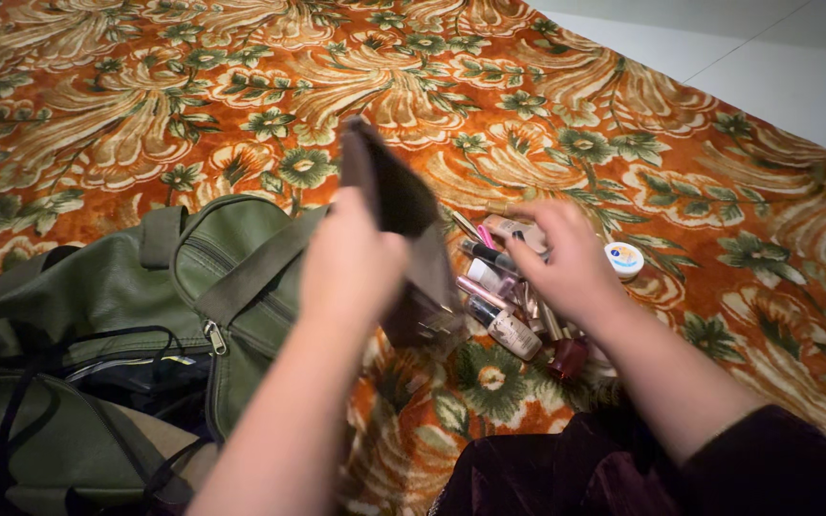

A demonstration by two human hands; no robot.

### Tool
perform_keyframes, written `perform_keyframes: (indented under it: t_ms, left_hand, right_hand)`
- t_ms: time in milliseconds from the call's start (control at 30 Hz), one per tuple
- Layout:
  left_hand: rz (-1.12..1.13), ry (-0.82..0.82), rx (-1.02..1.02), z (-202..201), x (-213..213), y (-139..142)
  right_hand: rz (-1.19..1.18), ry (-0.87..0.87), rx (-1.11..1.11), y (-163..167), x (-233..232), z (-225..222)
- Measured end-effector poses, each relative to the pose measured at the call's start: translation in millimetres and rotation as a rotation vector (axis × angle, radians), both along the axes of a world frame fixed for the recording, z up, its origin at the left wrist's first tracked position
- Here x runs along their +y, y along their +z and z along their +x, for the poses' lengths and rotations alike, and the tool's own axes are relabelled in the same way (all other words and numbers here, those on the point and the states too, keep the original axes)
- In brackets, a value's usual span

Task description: The person opens a green backpack on a bed, pulls out a brown zippered pouch, and removes cosmetics and makeup items from the pouch one at a time, placing them on the bedspread. They continue emptying the pouch of bottles, tubes, and brushes throughout the clip.

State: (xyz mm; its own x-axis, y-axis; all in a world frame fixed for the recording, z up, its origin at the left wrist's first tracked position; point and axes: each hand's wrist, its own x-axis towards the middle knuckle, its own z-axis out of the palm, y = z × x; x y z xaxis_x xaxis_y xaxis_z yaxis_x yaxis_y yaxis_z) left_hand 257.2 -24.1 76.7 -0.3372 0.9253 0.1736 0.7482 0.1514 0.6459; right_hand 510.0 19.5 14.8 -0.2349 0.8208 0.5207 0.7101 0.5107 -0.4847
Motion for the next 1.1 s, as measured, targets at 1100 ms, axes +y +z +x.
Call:
perform_keyframes:
  t_ms: [1100]
  left_hand:
    - [-0.037, -0.165, 0.080, 42.3, -24.4, 17.7]
  right_hand:
    - [-0.179, 0.049, -1.274, 38.2, -36.1, -33.3]
